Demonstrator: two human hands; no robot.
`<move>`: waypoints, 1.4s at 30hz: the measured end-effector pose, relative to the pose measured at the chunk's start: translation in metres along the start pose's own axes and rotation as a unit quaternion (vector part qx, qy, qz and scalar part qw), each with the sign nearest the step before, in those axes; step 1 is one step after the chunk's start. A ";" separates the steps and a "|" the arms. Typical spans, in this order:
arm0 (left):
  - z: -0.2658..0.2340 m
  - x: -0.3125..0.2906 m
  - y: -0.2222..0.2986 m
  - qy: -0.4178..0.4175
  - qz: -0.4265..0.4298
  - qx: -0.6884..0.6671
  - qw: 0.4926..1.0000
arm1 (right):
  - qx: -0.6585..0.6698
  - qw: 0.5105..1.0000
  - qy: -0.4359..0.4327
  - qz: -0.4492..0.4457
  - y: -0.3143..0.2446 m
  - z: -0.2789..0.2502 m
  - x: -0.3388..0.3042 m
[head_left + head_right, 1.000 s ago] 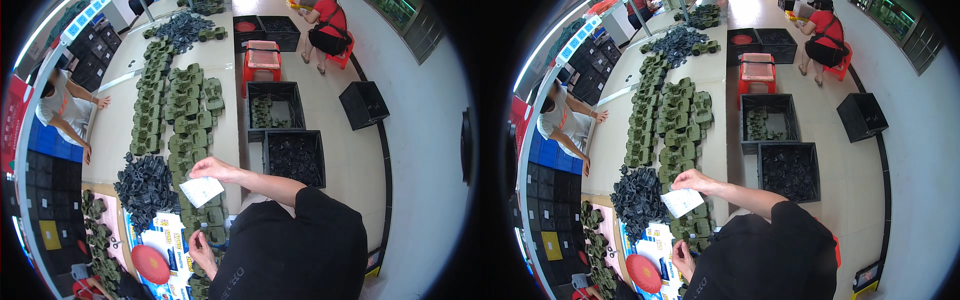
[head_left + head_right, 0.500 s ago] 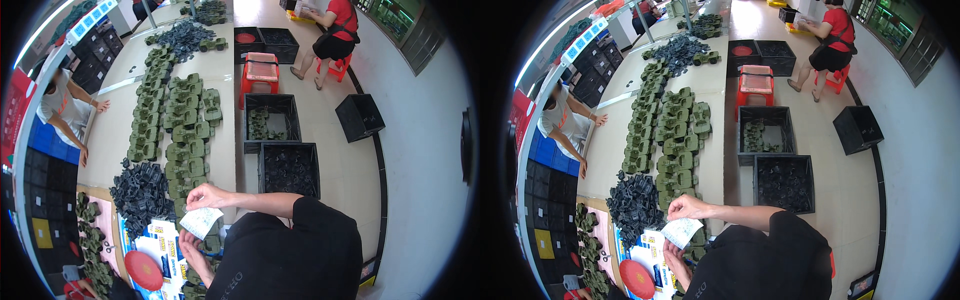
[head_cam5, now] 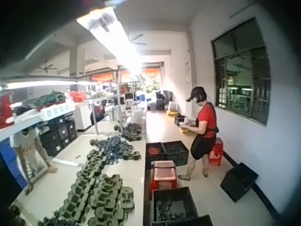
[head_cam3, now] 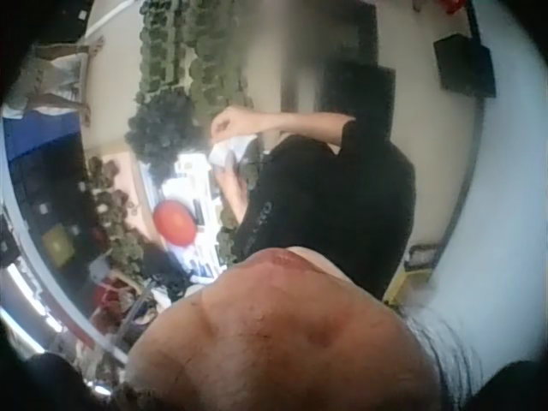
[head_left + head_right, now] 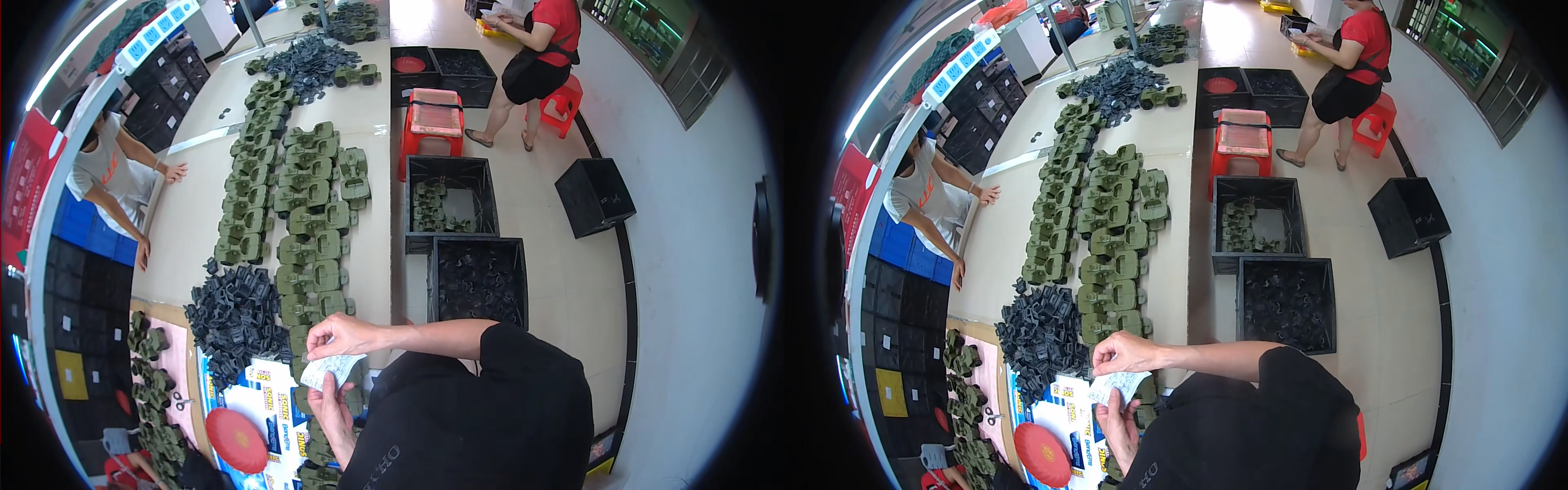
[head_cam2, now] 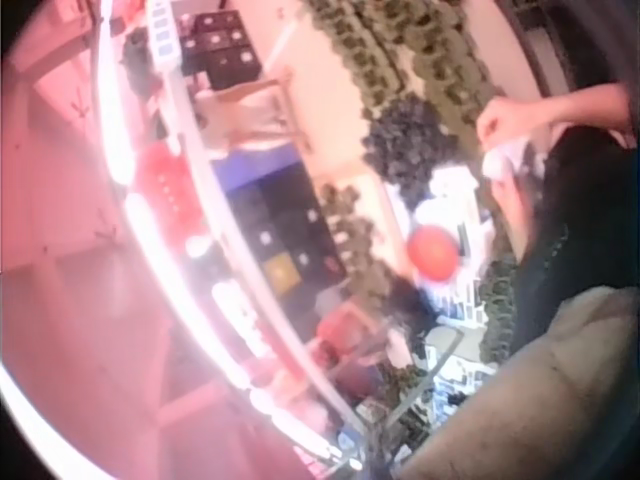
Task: The person assembles green plastic toy components by hand, inserting small black parts into the green bodies. They handle the items one by one, placing the finished units on a table alongside other completed toys. The person also briefly handles a small paper document.
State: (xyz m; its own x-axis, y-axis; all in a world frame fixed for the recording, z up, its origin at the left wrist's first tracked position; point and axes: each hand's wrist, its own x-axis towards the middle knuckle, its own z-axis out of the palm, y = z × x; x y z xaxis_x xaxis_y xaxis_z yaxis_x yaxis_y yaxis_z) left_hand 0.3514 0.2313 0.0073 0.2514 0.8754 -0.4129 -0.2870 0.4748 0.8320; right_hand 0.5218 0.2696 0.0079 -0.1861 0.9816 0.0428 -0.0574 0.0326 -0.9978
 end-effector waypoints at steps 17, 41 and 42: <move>0.013 -0.010 0.001 -0.001 0.000 0.032 0.999 | -0.002 0.998 -0.053 -0.017 0.000 -0.002 -0.003; -0.014 -0.015 -0.016 0.035 -0.090 0.142 0.985 | 0.012 0.999 0.031 -0.017 0.058 0.022 -0.023; -0.018 -0.016 -0.017 0.032 -0.114 0.160 0.980 | 0.023 0.999 0.040 -0.006 0.064 0.026 -0.029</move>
State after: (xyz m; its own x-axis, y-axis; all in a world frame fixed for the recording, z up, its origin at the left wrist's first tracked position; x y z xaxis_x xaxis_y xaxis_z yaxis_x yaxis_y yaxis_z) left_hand 0.3355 0.2105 -0.0073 0.2145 0.7586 -0.6152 0.0764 0.6149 0.7849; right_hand 0.4984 0.2381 -0.0558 -0.1065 0.9932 0.0478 -0.1054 0.0365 -0.9938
